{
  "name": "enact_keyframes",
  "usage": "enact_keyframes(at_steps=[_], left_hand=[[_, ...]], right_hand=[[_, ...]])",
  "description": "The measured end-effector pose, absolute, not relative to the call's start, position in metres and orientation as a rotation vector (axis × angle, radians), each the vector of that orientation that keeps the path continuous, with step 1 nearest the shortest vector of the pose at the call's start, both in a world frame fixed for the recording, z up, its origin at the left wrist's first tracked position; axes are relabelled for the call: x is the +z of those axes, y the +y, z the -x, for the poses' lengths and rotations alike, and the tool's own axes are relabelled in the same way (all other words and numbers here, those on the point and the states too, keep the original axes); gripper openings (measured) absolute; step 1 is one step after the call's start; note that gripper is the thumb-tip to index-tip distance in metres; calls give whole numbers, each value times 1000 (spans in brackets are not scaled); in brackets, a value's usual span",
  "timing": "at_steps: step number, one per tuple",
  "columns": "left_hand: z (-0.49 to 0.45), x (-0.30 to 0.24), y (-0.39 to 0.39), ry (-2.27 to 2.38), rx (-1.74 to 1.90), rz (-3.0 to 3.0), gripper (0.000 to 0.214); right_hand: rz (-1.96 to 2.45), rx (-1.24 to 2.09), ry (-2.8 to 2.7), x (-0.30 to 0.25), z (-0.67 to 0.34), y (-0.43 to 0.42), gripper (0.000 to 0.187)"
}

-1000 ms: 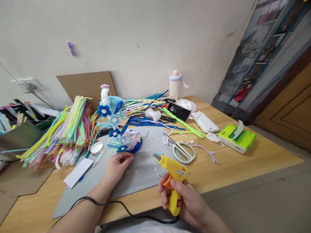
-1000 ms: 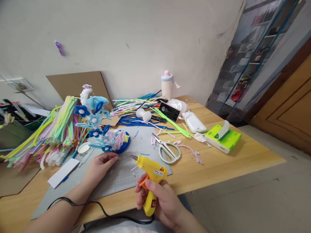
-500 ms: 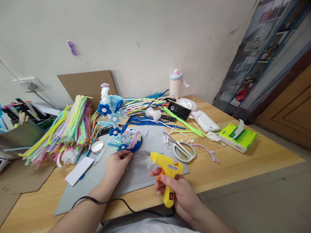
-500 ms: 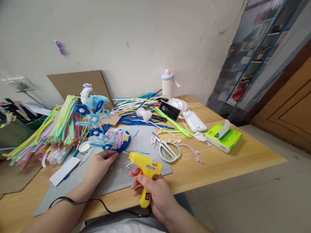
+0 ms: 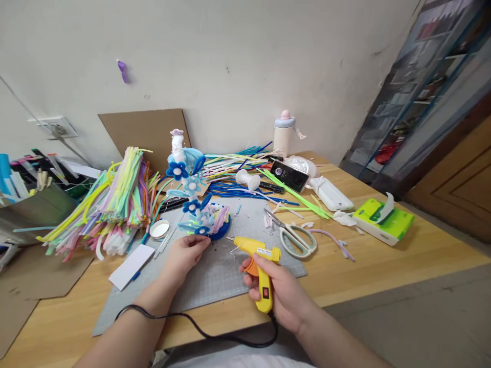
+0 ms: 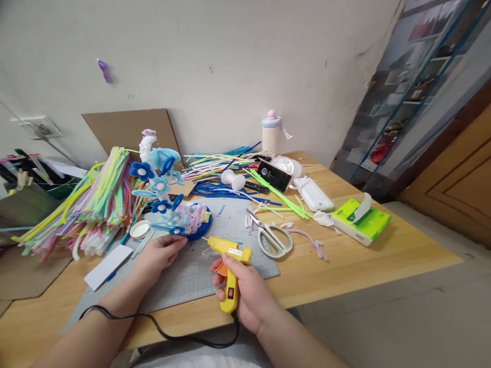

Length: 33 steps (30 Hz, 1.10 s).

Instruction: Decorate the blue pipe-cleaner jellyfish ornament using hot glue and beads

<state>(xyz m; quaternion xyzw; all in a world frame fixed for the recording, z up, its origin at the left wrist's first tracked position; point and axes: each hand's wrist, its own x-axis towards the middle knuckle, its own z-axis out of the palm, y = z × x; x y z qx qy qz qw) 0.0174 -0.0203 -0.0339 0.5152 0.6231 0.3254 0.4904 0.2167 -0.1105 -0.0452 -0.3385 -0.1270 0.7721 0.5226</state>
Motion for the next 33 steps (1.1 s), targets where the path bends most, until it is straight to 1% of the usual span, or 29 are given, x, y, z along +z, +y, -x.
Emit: enact_keyframes(at_steps=[2, 6, 19, 27, 33], left_hand=[[-13, -33, -19, 1341, 791, -1107, 35], [-12, -29, -19, 1137, 744, -964, 27], [-22, -22, -20, 1218, 766, -842, 21], [-19, -24, -20, 1081, 762, -591, 7], [-18, -29, -18, 1046, 770, -564, 6]], right_hand=[[797, 1895, -298, -47, -210, -115, 29], [773, 1902, -326, -51, -198, -122, 30], [834, 1869, -345, -51, -198, -119, 28], [870, 1804, -361, -48, -198, -118, 27], [929, 1812, -326, -48, -194, -117, 30]])
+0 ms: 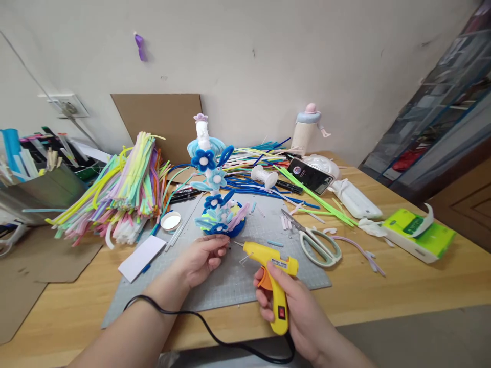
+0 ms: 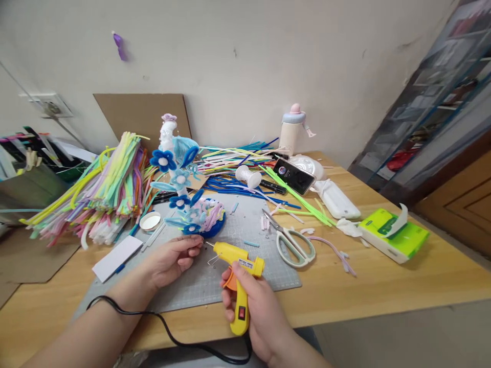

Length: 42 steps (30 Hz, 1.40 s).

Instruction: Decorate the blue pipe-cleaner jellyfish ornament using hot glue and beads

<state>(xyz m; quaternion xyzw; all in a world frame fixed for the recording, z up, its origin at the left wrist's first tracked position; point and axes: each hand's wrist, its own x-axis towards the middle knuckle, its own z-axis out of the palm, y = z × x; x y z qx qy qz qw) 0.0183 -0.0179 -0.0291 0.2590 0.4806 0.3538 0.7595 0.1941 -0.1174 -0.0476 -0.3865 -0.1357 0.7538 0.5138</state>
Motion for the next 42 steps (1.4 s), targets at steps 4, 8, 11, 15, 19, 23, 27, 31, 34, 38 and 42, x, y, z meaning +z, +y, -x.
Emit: enact_keyframes(at_steps=[4, 8, 11, 15, 19, 23, 27, 31, 34, 38, 42], left_hand=[[-18, -32, -17, 1024, 746, -585, 6], [-18, -33, -16, 1002, 704, -588, 7], [-18, -32, -16, 998, 696, -579, 8], [-18, -30, -17, 1000, 696, -569, 9], [-18, -31, -18, 986, 695, -583, 11], [-18, -32, -18, 971, 704, -594, 15], [-18, -32, -19, 974, 709, -600, 16], [-18, -31, -19, 976, 700, -582, 15], [-17, -30, -19, 973, 704, -575, 15], [-18, -31, -19, 972, 706, -574, 13], [-17, -33, -19, 969, 709, -574, 13]], right_hand=[[962, 1829, -329, -48, -195, -116, 31], [1007, 1827, -335, -48, -195, -116, 35], [1040, 1812, -383, -49, -194, -116, 39], [1051, 1817, -380, -50, -194, -117, 38], [1039, 1839, -388, -51, -195, -118, 37], [1050, 1857, -376, -51, -195, -117, 38], [1056, 1868, -395, -52, -195, -118, 39], [1067, 1862, -391, -52, -194, -118, 37], [1057, 1871, -370, -52, -193, -117, 38], [1047, 1882, -372, -53, -193, -116, 39], [1046, 1873, -376, -53, -193, -117, 39]])
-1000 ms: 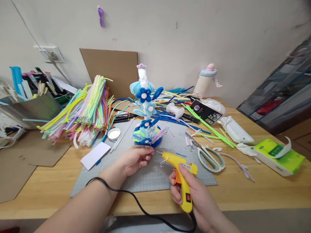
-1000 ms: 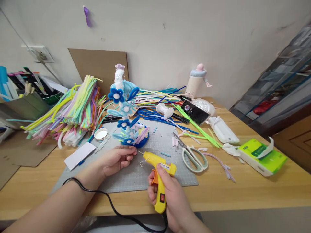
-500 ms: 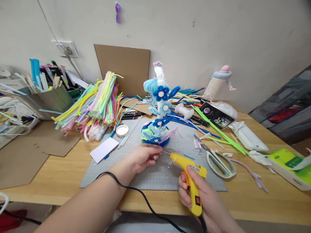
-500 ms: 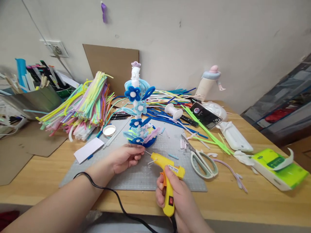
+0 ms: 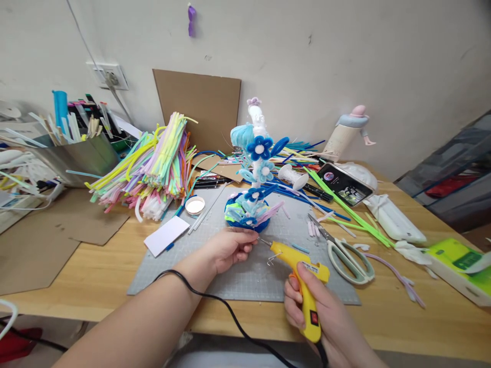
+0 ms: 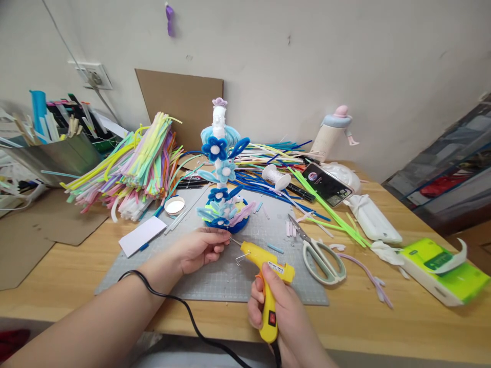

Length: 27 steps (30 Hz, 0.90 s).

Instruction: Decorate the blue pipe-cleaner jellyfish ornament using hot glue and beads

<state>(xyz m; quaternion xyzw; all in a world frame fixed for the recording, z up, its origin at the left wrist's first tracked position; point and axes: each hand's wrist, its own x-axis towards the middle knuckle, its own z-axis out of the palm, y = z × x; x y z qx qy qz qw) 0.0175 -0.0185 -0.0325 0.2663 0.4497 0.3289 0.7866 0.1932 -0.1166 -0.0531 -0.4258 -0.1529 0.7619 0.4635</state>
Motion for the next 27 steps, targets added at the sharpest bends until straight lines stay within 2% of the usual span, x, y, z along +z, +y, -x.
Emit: enact_keyframes(at_steps=[27], left_hand=[[-17, -31, -19, 947, 695, -566, 13]], right_hand=[[1003, 1906, -365, -54, -194, -117, 40]])
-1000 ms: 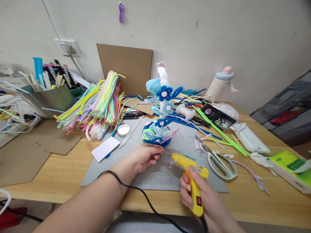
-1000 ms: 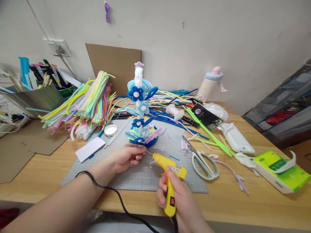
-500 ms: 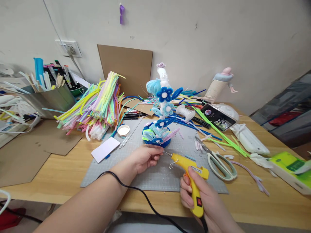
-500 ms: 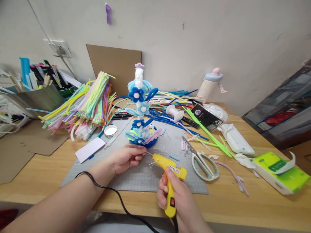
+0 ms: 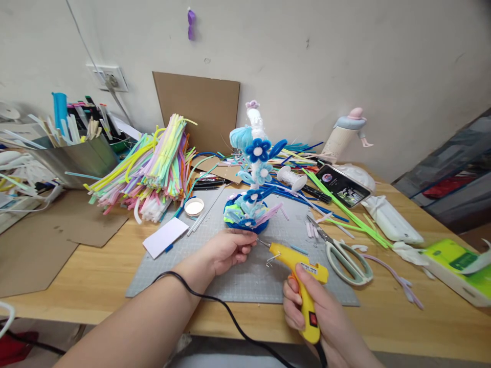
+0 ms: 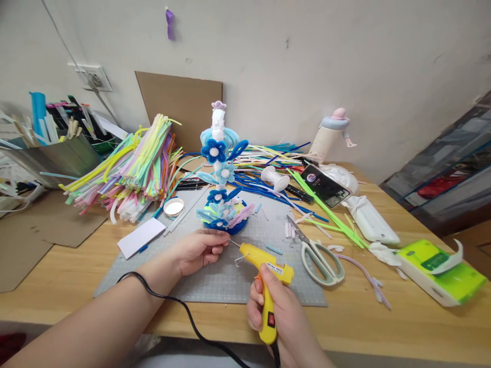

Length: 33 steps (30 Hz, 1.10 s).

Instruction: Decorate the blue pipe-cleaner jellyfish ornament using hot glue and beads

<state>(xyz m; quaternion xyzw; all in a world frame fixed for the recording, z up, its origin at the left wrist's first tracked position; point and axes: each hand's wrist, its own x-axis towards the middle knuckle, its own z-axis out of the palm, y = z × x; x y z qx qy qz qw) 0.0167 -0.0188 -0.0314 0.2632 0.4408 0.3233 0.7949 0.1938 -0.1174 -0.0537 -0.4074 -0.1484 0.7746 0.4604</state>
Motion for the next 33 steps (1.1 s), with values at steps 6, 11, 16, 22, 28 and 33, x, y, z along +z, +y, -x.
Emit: enact_keyframes(at_steps=[6, 11, 16, 22, 28, 33], left_hand=[[-17, -31, -19, 935, 703, -566, 14], [-17, -31, -19, 937, 706, -555, 9], [-16, -33, -18, 929, 710, -552, 9], [-15, -35, -18, 920, 712, -554, 12], [-15, -35, -18, 919, 709, -563, 12], [-15, -34, -18, 927, 703, -559, 13]], right_hand=[[995, 1889, -395, -56, -194, -118, 39], [1002, 1900, -401, -54, -193, -117, 40], [995, 1890, -386, -51, -192, -116, 39], [1016, 1931, -422, -50, -193, -117, 37], [1050, 1904, -496, -52, -194, -118, 42], [1027, 1892, -446, -52, -194, -119, 37]])
